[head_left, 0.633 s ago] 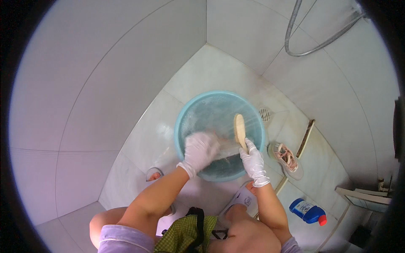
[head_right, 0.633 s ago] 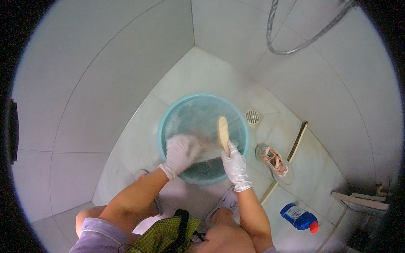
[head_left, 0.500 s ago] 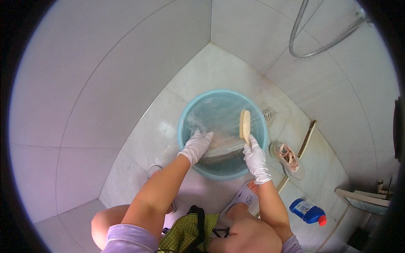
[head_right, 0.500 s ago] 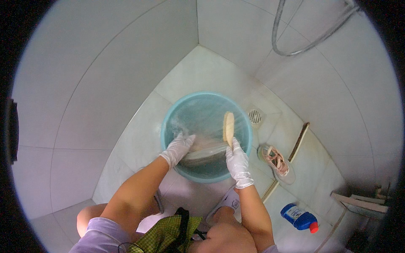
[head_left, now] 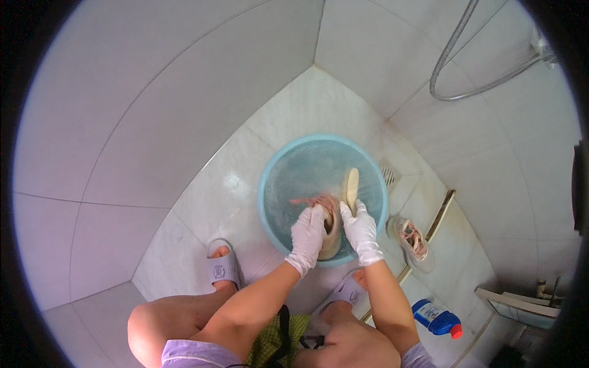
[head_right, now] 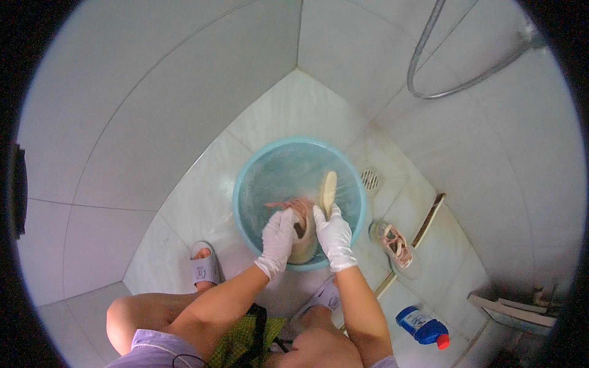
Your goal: The person scrubs a pair of sneakers with a brush in a basin of soapy water and rinses them under a shower head.
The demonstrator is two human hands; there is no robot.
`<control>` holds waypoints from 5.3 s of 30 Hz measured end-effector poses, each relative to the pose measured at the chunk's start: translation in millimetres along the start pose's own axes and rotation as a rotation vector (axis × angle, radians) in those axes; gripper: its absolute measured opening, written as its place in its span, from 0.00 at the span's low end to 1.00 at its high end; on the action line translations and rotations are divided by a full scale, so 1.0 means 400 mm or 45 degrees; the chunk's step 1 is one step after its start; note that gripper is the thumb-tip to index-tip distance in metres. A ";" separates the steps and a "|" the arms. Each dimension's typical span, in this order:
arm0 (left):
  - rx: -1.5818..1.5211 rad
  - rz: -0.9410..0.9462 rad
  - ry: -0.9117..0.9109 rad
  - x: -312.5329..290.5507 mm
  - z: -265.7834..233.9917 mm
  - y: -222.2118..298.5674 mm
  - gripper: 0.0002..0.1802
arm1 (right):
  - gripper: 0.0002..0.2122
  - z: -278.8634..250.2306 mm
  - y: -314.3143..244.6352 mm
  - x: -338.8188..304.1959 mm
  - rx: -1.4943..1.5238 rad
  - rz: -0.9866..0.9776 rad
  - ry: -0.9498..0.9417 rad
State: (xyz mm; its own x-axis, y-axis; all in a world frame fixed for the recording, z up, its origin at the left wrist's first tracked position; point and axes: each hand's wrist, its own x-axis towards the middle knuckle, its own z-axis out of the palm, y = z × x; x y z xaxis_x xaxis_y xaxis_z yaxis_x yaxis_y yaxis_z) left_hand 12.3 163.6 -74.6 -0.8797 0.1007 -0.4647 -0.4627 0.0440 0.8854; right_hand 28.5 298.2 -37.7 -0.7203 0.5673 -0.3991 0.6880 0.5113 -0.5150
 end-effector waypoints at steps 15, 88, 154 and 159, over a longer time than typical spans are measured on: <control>1.228 0.769 -0.926 0.214 0.017 0.114 0.13 | 0.21 -0.170 0.045 -0.094 0.510 0.015 -0.172; -1.483 -0.712 -1.302 0.169 -0.062 0.038 0.27 | 0.20 -0.202 -0.121 -0.125 0.251 -0.075 -0.281; -0.879 -0.963 -1.001 0.180 -0.098 0.014 0.27 | 0.21 -0.174 -0.025 -0.099 0.966 0.292 -0.694; -0.765 -0.837 -1.022 0.170 -0.067 0.002 0.29 | 0.21 -0.172 -0.045 -0.084 1.086 0.324 -0.655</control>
State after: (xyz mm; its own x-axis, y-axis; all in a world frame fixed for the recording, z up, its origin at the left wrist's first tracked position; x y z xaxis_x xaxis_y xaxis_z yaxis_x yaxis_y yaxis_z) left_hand -50.9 143.6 -105.9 -0.2352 0.8335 -0.5000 -0.9630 -0.1302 0.2360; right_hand 46.4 314.4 36.9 -0.6509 0.1467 -0.7449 0.6783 -0.3283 -0.6574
